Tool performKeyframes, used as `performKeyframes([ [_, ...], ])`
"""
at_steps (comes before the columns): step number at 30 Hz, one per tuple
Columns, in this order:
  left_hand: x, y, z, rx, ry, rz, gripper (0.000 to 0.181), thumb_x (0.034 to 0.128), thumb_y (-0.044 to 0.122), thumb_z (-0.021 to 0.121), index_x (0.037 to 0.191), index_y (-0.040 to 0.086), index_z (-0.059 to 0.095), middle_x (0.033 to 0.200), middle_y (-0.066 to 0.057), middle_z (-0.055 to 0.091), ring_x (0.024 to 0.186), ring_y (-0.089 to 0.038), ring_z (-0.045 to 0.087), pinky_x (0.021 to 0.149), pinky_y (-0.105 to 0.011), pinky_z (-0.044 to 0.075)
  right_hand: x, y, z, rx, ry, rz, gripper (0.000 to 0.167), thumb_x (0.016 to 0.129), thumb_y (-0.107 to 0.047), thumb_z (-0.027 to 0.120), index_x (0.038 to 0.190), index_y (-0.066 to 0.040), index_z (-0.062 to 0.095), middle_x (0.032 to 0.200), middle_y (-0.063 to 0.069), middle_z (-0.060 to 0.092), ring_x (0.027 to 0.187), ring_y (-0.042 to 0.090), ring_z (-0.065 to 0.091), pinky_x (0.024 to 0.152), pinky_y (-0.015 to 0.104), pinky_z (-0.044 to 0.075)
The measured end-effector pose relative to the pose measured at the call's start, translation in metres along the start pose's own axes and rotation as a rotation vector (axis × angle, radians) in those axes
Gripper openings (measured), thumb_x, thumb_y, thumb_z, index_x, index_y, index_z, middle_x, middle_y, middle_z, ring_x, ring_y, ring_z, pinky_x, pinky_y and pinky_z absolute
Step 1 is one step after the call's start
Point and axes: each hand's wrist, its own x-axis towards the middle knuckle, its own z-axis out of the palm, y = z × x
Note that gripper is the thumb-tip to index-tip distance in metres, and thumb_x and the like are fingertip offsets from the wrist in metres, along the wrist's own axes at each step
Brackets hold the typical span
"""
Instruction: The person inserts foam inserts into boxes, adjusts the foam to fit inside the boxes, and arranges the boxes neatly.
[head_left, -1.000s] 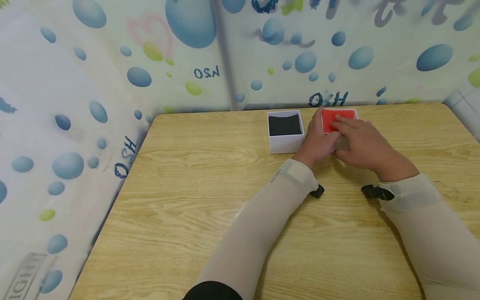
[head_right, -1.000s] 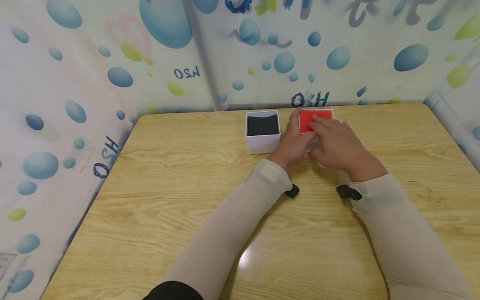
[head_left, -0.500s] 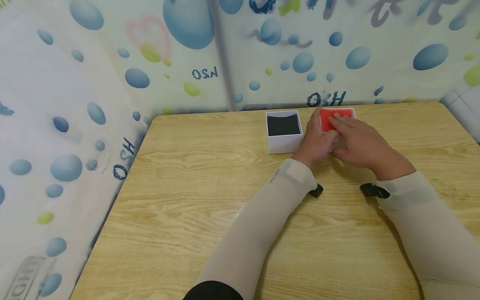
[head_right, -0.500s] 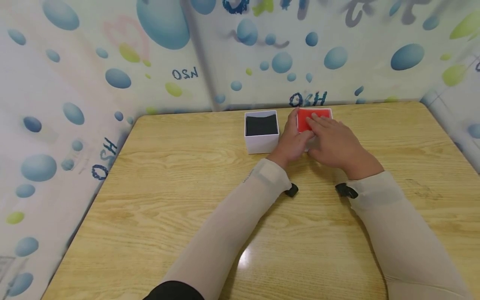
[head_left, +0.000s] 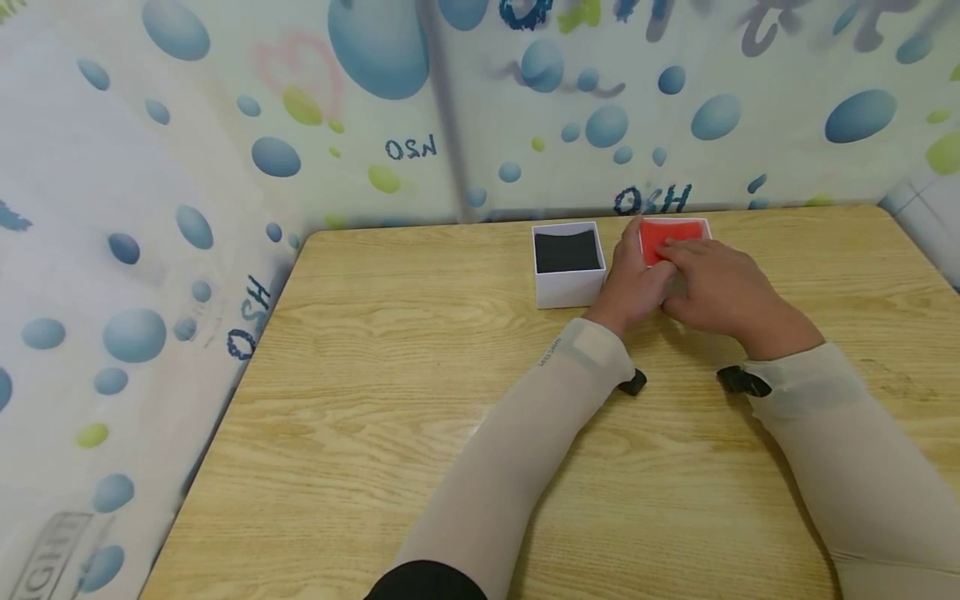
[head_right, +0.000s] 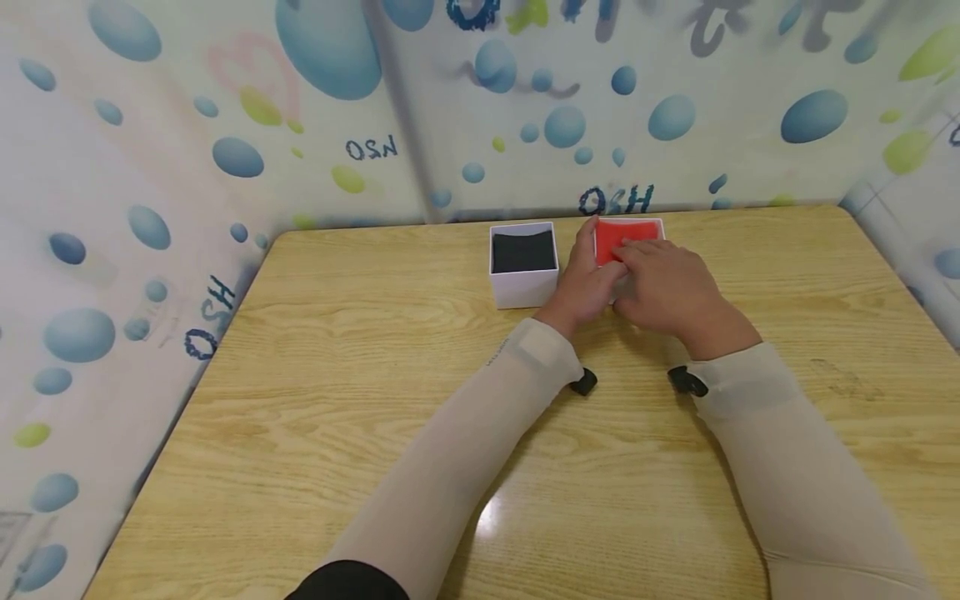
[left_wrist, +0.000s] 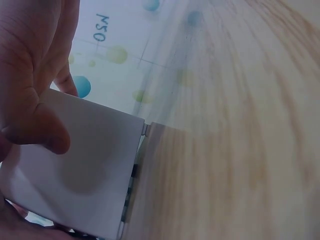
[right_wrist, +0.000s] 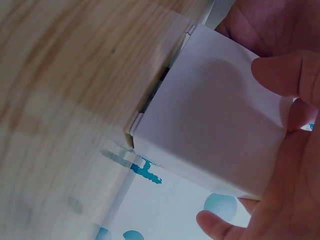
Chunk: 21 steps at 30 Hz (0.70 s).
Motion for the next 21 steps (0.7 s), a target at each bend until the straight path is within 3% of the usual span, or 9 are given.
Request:
performKeyframes([
  [13, 0.0001, 0.0005, -0.0015, 0.0, 0.001, -0.025, 0.082, 0.1011, 0.03, 0.061, 0.168, 0.031, 0.015, 0.16, 0.01, 0.039, 0.139, -0.009, 0.043, 0.117, -0.034, 0.045, 0.0012, -0.0031, -0.0009, -0.01, 0.02, 0.007, 0.063, 0.091, -0.025, 0.07, 0.146, 0.003, 0.055, 0.15, 0.03, 0.053, 0.136, 0.053, 0.047, 0.104, 0.074, 0.044],
  [17, 0.0014, -0.0005, -0.0006, 0.016, 0.001, -0.032, 0.084, 0.1001, 0.029, 0.063, 0.168, 0.031, 0.015, 0.16, 0.01, 0.039, 0.139, -0.009, 0.043, 0.116, -0.034, 0.045, 0.0007, -0.0022, 0.0008, 0.008, 0.019, 0.008, 0.067, 0.09, -0.025, 0.071, 0.149, 0.002, 0.052, 0.152, 0.029, 0.051, 0.136, 0.053, 0.046, 0.102, 0.075, 0.044],
  [21, 0.0015, -0.0005, -0.0008, 0.014, -0.002, -0.029, 0.084, 0.1001, 0.03, 0.063, 0.168, 0.031, 0.015, 0.161, 0.01, 0.039, 0.14, -0.01, 0.044, 0.115, -0.033, 0.046, 0.0003, 0.0006, 0.0016, 0.022, 0.01, -0.002, 0.077, 0.09, -0.025, 0.072, 0.156, 0.003, 0.044, 0.158, 0.031, 0.044, 0.142, 0.055, 0.039, 0.109, 0.076, 0.038],
])
